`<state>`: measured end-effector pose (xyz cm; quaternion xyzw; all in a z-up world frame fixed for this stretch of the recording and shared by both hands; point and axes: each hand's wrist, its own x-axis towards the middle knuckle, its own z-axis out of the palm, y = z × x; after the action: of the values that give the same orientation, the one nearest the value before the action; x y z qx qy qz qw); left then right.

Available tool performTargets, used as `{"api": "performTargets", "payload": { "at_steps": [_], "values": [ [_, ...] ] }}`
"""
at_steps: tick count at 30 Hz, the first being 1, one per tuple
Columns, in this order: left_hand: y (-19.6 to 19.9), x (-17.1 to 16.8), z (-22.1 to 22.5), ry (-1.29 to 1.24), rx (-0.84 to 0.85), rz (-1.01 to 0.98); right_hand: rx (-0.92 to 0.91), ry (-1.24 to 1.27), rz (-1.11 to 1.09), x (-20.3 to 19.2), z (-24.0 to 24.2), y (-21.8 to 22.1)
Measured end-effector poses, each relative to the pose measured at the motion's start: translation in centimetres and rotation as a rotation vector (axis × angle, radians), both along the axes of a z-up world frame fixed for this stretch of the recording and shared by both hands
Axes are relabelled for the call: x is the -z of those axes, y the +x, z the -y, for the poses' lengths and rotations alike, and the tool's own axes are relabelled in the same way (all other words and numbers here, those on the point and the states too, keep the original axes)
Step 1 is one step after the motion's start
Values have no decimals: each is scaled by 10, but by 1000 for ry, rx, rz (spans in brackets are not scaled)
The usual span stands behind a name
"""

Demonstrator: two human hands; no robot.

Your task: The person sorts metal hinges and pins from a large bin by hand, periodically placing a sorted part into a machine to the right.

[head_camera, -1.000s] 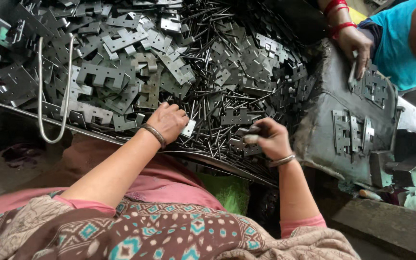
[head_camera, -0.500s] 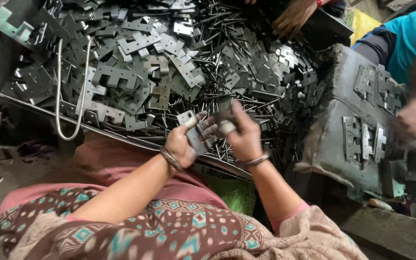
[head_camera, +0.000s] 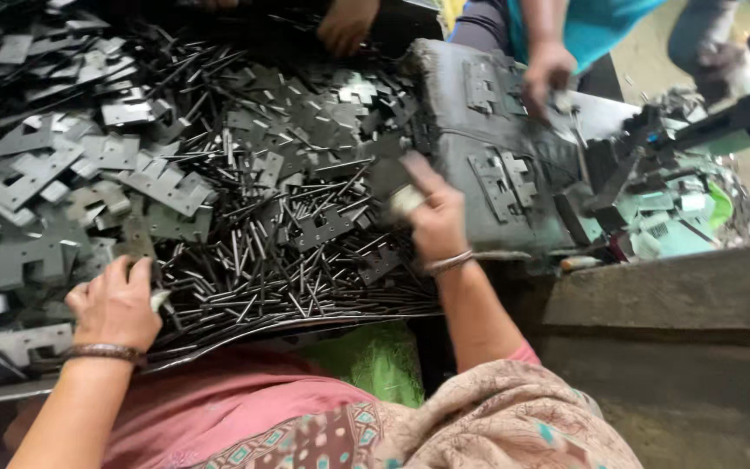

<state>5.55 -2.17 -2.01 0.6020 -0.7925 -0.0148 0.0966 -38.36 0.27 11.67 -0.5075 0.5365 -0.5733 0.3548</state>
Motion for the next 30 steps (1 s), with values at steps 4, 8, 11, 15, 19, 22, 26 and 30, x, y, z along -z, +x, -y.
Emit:
{"api": "performTargets", "payload": {
  "at_steps": [4,8,11,15,19,22,26,30],
  "values": [
    [5,18,3,75,15,31,457,-387,-1291,-18,23,-125],
    [7,0,5,126,-11,126,531,122,-1461,4,35,-225],
    [12,-7,10,221,-25,82,423,292,-1494,2,33,-254],
    [17,-1,12,310,52,59,247,142,-1440,-24,26,-171],
    [12,8,-2,71,58,190,-162,-19,-1137,-5,28,-29],
    [16,8,-4,-77,116,24,-433,-10,-1284,34,52,30],
    [14,4,-5,-20,70,126,-521,365,-1330,75,65,48],
    [14,-2,-2,-98,92,-23,-407,167,-1304,85,48,33]
  ]
}}
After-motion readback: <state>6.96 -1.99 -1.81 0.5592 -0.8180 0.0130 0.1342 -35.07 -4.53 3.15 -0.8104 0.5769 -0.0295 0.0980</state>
